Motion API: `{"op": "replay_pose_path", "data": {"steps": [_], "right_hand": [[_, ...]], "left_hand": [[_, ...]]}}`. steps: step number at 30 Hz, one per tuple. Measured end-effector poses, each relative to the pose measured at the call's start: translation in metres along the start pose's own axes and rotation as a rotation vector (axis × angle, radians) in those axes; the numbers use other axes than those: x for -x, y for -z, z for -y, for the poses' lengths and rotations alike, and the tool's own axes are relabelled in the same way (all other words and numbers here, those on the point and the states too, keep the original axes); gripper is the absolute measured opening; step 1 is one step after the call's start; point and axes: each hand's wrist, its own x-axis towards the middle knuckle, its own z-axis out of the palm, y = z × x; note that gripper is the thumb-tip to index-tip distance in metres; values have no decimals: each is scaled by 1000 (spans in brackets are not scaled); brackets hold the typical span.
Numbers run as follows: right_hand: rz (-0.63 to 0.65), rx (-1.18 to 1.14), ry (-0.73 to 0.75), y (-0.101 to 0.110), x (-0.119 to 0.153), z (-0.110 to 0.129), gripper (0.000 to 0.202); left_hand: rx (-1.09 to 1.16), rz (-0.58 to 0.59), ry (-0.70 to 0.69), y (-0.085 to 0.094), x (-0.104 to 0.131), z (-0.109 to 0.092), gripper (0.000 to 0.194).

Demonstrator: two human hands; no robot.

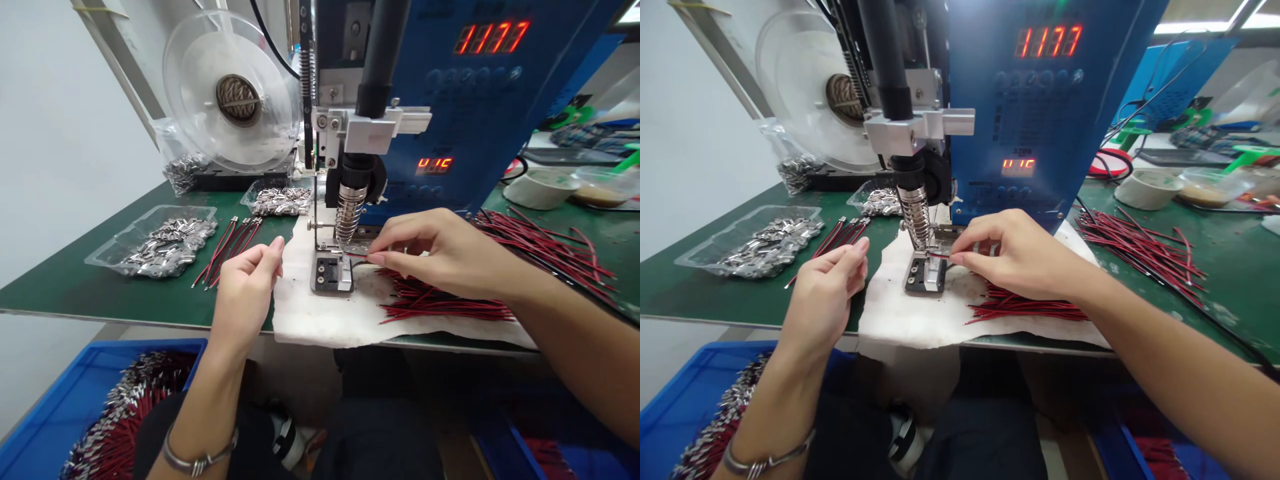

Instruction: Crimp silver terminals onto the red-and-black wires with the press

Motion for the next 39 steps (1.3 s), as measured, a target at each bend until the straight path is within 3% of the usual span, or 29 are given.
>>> {"op": "replay_pose_path", "data": {"steps": [39], "right_hand": [[-98, 91, 80, -4, 6, 2, 21]], "left_hand": [[-39, 0, -6, -1, 2, -2, 50]]}}
